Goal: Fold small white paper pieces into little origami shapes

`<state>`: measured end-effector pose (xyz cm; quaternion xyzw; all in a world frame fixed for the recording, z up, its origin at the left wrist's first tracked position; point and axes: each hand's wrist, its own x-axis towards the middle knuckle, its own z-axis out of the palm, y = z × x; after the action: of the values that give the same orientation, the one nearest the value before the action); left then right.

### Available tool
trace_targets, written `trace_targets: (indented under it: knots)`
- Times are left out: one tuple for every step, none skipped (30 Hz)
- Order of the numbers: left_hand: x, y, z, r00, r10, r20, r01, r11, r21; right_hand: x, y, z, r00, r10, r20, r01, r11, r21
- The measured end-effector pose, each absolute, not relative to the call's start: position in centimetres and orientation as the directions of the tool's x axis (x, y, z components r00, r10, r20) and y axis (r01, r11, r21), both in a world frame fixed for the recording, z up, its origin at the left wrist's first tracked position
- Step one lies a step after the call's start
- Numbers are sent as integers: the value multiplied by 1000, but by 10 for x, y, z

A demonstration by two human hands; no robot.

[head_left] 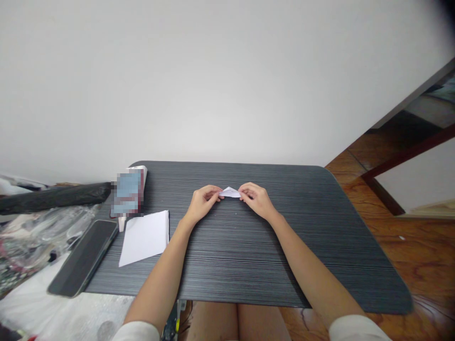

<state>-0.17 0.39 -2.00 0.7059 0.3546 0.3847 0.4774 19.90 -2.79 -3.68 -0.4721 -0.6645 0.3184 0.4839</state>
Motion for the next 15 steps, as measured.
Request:
trace_targets:
  knots:
    - [-2,4,-19,446,879,170,122,-248,961,199,-27,-38,-73,942,328,293,335,-896]
    - [-2,4,-17,440,887,138,116,-209,971,199,-26,-38,-64,947,315,274,320,-907]
    - [-2,4,-16,433,894,112,115,-178,977,200,-26,-39,-58,951,303,263,307,-915]
    - [-2,5,-15,425,901,91,114,-153,982,200,-26,-39,-56,954,293,256,298,-920]
    - [-2,5,-14,418,905,78,111,-136,984,200,-25,-39,-57,957,286,252,291,-923]
    - [-2,5,-13,415,907,72,105,-126,987,200,-25,-39,-57,958,281,251,287,-924]
    - [-2,6,-13,415,907,69,98,-120,988,200,-25,-39,-58,959,277,251,283,-926]
    - [-2,6,-13,415,907,69,92,-118,989,200,-25,-39,-60,960,275,249,281,-927]
    - [-2,6,-13,414,907,72,88,-118,989,201,-26,-39,-62,960,273,249,280,-927]
    - [-2,6,-13,416,906,74,88,-121,989,201,-26,-39,-62,960,272,248,279,-928]
    - [-2,6,-13,417,906,76,89,-124,988,201,-26,-40,-62,960,271,246,278,-928]
    - [-2,6,-13,417,906,76,91,-125,988,201,-26,-40,-62,961,271,244,278,-929]
    - [-2,6,-13,416,906,75,93,-125,988,201,-25,-40,-63,961,271,243,278,-929]
    - [-2,6,-13,415,907,73,93,-122,988,201,-25,-40,-63,960,271,240,278,-930]
    - [-2,6,-14,415,907,69,91,-117,989,201,-25,-40,-63,961,271,235,278,-931]
